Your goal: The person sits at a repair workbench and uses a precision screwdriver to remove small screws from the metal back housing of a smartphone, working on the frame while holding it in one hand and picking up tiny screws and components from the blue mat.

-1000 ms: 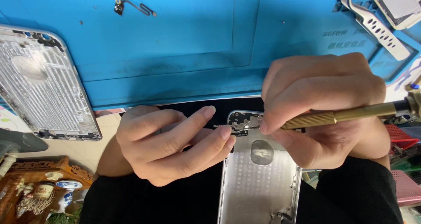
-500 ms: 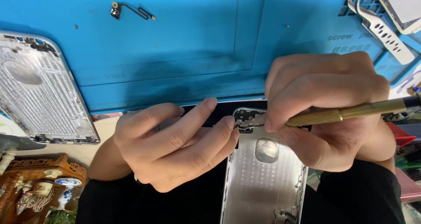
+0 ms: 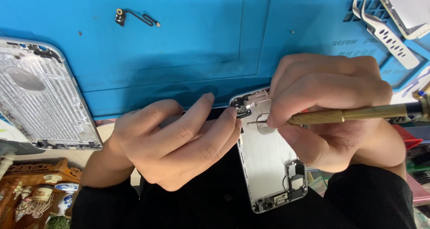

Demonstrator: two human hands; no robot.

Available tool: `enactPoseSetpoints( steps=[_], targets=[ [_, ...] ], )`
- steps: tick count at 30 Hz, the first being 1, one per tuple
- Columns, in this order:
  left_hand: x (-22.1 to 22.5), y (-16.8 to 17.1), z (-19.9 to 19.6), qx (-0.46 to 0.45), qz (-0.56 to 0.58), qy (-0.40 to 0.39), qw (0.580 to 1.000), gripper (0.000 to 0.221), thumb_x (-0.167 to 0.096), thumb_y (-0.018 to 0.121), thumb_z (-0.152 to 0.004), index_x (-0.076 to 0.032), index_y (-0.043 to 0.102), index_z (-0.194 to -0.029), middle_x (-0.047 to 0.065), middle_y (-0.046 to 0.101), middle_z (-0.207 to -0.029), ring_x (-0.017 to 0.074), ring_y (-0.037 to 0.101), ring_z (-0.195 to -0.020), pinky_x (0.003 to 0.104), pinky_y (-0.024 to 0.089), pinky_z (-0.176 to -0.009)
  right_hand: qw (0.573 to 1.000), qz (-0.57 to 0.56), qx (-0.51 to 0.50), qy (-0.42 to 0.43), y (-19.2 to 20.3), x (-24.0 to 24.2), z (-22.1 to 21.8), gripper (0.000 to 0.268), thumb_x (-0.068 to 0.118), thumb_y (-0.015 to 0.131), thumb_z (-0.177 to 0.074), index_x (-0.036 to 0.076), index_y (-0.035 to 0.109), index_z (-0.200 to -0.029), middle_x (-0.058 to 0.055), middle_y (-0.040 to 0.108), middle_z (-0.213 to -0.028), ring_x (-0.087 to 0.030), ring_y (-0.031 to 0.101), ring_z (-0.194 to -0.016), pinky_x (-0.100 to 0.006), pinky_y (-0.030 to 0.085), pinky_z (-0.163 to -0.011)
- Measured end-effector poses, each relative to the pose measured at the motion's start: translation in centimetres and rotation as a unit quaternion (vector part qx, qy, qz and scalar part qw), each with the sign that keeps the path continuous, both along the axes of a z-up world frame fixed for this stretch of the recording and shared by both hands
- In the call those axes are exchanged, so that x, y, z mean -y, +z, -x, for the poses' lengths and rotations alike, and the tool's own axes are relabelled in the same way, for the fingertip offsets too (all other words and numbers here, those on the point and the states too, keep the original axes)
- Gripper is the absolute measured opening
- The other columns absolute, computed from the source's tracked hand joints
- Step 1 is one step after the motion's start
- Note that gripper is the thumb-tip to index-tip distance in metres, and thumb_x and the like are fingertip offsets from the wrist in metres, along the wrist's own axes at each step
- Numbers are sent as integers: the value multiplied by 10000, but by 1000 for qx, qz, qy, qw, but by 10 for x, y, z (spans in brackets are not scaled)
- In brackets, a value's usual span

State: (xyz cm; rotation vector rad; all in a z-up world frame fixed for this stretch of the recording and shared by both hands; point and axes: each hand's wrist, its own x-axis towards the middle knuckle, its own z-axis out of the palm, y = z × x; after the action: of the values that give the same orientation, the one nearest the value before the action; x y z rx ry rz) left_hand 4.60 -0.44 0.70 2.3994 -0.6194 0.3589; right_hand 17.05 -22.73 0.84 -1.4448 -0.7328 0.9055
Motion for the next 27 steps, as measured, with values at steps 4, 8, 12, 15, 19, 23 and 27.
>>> enactPoseSetpoints(
  steps=[4, 8, 12, 15, 19, 23, 27],
  targets=[
    [1, 0, -1, 10, -9, 4, 1000, 131, -86, 796, -899, -170, 807, -999, -47, 708, -1000, 129, 662, -846, 238, 336, -570, 1000, -1, 22, -18, 3, -2, 5, 62, 12, 644, -754, -2, 663, -811, -60, 661, -703, -148, 647, -595, -305, 526, -592],
    [3, -3, 7, -7, 0, 39, 999, 190, -114, 822, -805, -192, 818, -978, -75, 649, -915, 116, 583, -784, 264, 298, -537, 997, 44, 41, -41, 6, -4, 9, 75, -11, 673, -762, -2, 662, -836, -63, 651, -727, -164, 646, -634, -291, 530, -598],
    [1, -4, 4, 7, -8, 36, 999, 353, -142, 788, -665, -207, 835, -1009, -75, 621, -904, 119, 554, -776, 263, 272, -541, 994, 68, 67, -46, 7, -4, 11, 94, -26, 697, -766, 8, 660, -846, -66, 639, -737, -182, 648, -662, -287, 528, -598],
    [0, -3, 4, -2, 3, 40, 999, 325, -110, 799, -691, -203, 825, -1001, -73, 625, -908, 126, 560, -784, 265, 272, -541, 993, 96, 57, -44, 11, -5, 12, 89, -37, 695, -774, 7, 656, -841, -67, 633, -737, -179, 646, -662, -277, 521, -587],
    [-1, -6, 3, 8, 9, 43, 999, 297, -128, 798, -683, -195, 823, -972, -70, 625, -882, 123, 562, -776, 259, 253, -525, 990, 109, 81, -38, 12, -5, 14, 121, -34, 713, -753, -1, 649, -850, -85, 619, -747, -210, 634, -697, -295, 506, -616],
    [-4, -9, 2, 10, -1, 34, 999, 257, -82, 809, -723, -163, 807, -966, -62, 624, -906, 132, 569, -813, 253, 276, -541, 986, 85, 139, -29, 5, -4, 11, 138, -68, 733, -749, -9, 664, -853, -110, 643, -730, -227, 665, -672, -310, 528, -605],
    [-3, -13, 0, 20, 5, 42, 999, 188, -72, 845, -749, -155, 782, -906, -60, 626, -892, 128, 569, -804, 248, 275, -534, 979, 64, 194, -16, 4, -1, 8, 169, -70, 803, -769, -36, 683, -883, -166, 666, -728, -242, 692, -645, -321, 539, -579]
  ],
)
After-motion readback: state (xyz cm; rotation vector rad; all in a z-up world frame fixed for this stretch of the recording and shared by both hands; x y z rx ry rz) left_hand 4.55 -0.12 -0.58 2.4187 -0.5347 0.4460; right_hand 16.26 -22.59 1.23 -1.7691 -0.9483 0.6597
